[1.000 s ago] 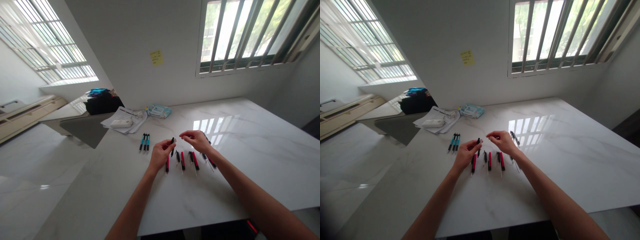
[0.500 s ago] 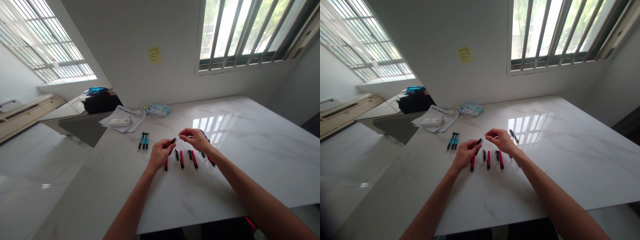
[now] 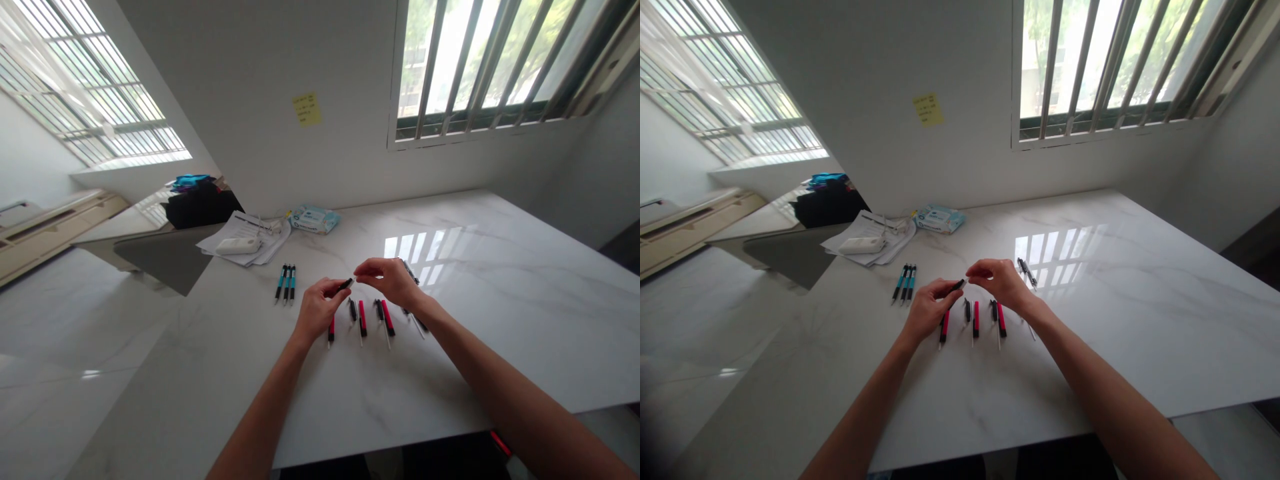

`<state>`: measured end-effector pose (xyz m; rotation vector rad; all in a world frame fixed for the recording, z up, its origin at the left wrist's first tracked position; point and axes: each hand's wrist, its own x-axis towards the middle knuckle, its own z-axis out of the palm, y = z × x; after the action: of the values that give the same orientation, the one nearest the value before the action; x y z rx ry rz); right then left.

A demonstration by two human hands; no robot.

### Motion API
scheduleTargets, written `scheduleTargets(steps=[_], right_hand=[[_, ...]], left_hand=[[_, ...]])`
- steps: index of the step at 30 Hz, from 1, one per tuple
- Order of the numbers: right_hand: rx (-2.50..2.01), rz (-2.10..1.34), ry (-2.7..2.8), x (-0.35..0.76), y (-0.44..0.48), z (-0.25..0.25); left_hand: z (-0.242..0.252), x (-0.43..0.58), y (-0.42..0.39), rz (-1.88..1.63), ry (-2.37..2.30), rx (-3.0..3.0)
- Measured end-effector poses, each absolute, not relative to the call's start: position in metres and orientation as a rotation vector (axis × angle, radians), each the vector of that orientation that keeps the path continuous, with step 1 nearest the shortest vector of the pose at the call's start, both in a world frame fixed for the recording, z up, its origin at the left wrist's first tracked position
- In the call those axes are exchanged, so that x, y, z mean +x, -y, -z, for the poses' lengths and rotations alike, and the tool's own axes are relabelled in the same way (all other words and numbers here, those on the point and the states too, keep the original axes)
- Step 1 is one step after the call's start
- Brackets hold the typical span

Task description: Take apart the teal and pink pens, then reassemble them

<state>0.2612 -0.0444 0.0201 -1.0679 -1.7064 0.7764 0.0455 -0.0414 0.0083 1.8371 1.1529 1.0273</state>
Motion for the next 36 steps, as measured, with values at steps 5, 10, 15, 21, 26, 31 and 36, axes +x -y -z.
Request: scheduleTargets(steps=[5, 10, 15, 21, 26, 31, 36], right_hand=[[-1.049, -0.828, 1.751, 0.258, 0.046, -0.02], [-1.225, -0.643, 1.8, 0.275, 0.04, -0.021], [-1.806, -0.314, 1.89, 0.306, 0.028, -0.012], [-1.976, -0.352, 1.936, 0.306, 0.02, 0.011], [-2.006, -0.303, 1.909, 0.305, 0.015, 0.017], [-2.001, -0.293, 1.892, 0.304, 0.012, 0.02], [-1.972, -0.296, 1.877, 0.301, 0.013, 0.018]], left_hand=[[-0.009, 0.046, 0.043, -1.023, -1.163, 1.899], [-0.006, 0.044, 0.039, -1.069, -1.133, 1.799], [-0.003, 0.043, 0.036, -1.106, -1.121, 1.726], [-0.002, 0.044, 0.037, -1.098, -1.109, 1.738], [-0.004, 0.043, 0.038, -1.099, -1.109, 1.75], [-0.008, 0.043, 0.038, -1.126, -1.134, 1.732], [-0.008, 0.044, 0.039, -1.118, -1.134, 1.732]])
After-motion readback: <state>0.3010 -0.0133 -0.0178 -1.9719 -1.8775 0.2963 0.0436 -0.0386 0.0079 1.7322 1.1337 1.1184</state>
